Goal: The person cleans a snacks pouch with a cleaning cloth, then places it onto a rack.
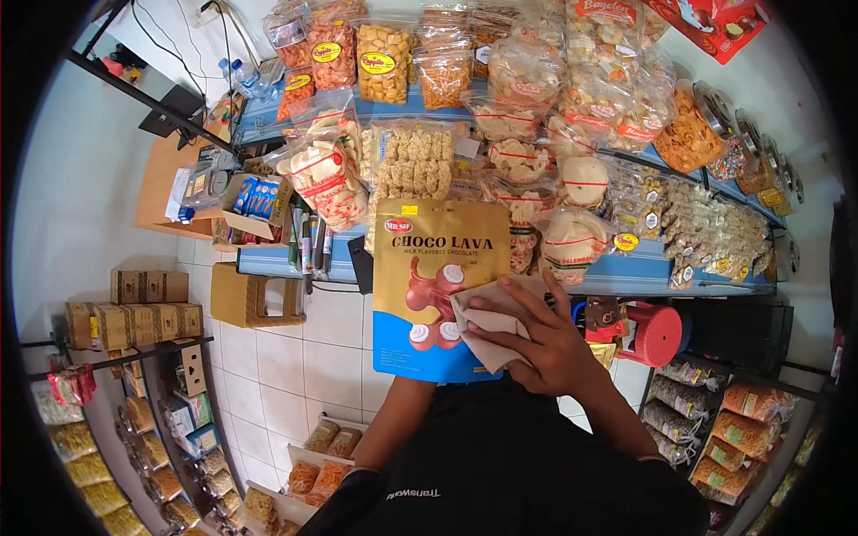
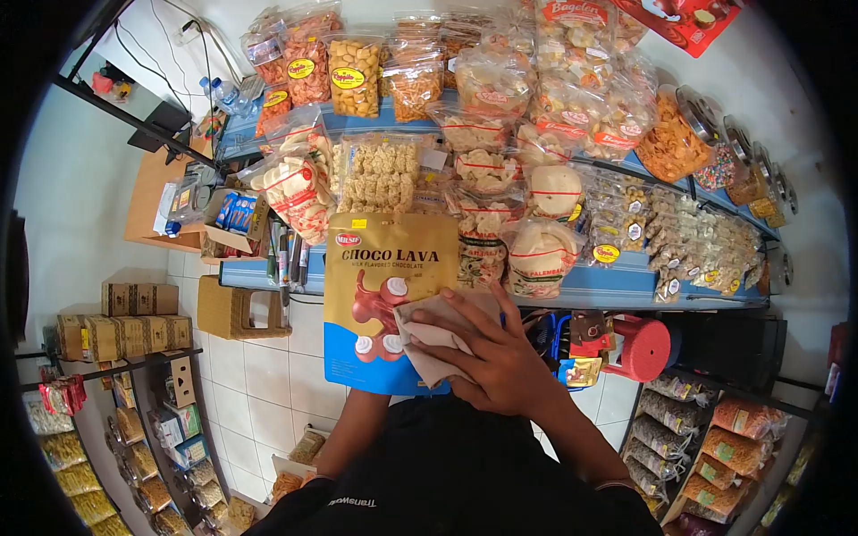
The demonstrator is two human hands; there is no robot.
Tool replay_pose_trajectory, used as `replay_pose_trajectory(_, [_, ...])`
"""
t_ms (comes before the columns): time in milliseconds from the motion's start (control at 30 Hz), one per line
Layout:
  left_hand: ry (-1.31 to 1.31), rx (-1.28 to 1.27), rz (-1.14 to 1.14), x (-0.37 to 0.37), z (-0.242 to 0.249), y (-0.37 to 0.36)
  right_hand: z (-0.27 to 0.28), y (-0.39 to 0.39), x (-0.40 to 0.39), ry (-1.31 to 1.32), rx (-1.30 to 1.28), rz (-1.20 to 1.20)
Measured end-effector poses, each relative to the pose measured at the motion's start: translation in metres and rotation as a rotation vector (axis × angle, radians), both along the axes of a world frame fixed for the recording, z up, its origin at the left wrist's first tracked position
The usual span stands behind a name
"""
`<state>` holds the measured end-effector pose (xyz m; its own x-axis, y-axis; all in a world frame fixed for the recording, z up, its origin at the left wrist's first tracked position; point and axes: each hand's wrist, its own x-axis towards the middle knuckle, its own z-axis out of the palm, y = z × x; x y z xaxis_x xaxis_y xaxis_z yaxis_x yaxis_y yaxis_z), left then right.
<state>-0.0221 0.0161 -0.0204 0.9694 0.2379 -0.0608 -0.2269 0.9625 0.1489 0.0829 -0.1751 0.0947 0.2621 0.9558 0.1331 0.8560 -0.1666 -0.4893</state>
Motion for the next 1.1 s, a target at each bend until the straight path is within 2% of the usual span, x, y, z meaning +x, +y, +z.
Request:
replay_pose_trajectory(133, [0.003, 0.013, 0.014, 0.001, -0.002, -0.004, -0.007, 0.015, 0.013, -0.067, 0.07, -0.206])
replay_pose_trajectory(233, [0.006, 0.024, 0.025, 0.0, -0.003, -0.009, -0.012, 0.022, 0.024, -0.06, 0.092, -0.261])
replay_pose_trajectory(333, [-0.008, 0.014, 0.035, -0.004, -0.005, -0.006, -0.011, 0.02, 0.017, -0.032, 0.06, -0.169])
replay_pose_trajectory(600, [-0.124, -0.029, 0.069, -0.018, -0.012, 0.016, -0.013, -0.002, -0.023, 0.272, 0.146, 0.065])
replay_pose_trajectory(800, [-0.154, -0.02, 0.047, -0.015, -0.008, 0.006, 0.0, 0.018, -0.035, 0.17, 0.139, -0.093])
replay_pose_trajectory(867, [-0.14, -0.017, 0.054, -0.014, -0.007, -0.001, -0.003, 0.026, -0.035, 0.224, 0.193, -0.131])
replay_pose_trajectory(967, [-0.008, 0.022, 0.122, -0.017, -0.033, -0.017, 0.005, 0.038, -0.036, 0.209, 0.224, -0.08])
replay_pose_trajectory(1033, [0.127, 0.038, 0.169, -0.019, -0.025, -0.019, 0.01, 0.045, -0.036, 0.154, 0.22, -0.011])
replay_pose_trajectory(1100, [0.417, -0.012, 0.209, -0.028, -0.006, -0.027, 0.011, 0.05, -0.036, 0.09, 0.21, 0.057])
